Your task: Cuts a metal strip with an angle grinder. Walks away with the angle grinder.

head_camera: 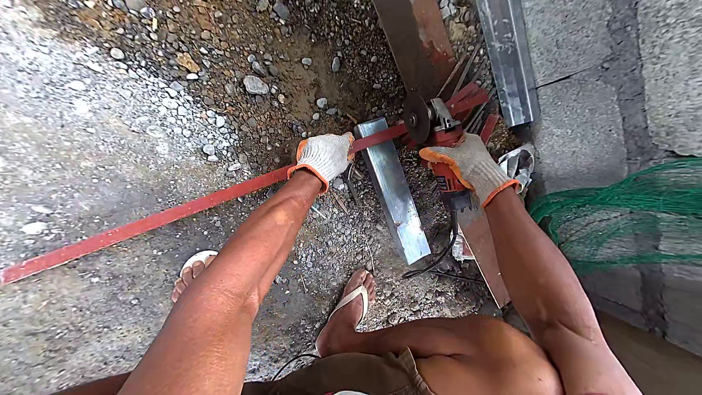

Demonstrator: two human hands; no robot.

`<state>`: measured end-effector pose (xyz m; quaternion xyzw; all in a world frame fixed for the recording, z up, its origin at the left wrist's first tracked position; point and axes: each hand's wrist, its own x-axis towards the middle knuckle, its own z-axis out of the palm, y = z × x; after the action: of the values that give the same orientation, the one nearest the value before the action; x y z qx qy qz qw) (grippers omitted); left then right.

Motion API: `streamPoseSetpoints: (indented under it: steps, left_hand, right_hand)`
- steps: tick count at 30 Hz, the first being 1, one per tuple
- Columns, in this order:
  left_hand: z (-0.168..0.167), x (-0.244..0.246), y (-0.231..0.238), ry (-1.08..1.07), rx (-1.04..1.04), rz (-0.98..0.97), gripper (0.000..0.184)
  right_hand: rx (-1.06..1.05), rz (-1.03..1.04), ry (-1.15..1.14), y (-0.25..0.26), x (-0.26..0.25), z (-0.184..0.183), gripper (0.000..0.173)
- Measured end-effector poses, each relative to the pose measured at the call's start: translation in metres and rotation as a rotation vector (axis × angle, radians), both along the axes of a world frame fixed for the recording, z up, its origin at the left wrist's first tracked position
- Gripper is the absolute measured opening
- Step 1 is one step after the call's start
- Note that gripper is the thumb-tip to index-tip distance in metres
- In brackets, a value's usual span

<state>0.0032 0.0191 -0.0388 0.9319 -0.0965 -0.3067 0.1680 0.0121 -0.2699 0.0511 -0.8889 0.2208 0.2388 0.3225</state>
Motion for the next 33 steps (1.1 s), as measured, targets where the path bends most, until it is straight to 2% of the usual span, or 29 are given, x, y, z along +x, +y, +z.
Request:
streamPoseSetpoints:
  steps: [11,21,33]
  left_hand:
    - [0.004,-0.002,0.0,0.009,0.001,0.008,0.034]
    - [0.011,-0.002,-0.001,0.031,0.0,0.006,0.034]
    - [0.003,-0.004,-0.001,-0.001,-0.022,0.018,0.033]
  right_hand:
    - [-0.01,0.026,0.022,0.001,0.006,-0.009,0.065]
    - [-0.038,0.051,-0.009,0.001,0.007,-0.011,0.06]
    - [-0.066,0.074,-0.023,0.006,0.006,-0.008,0.061]
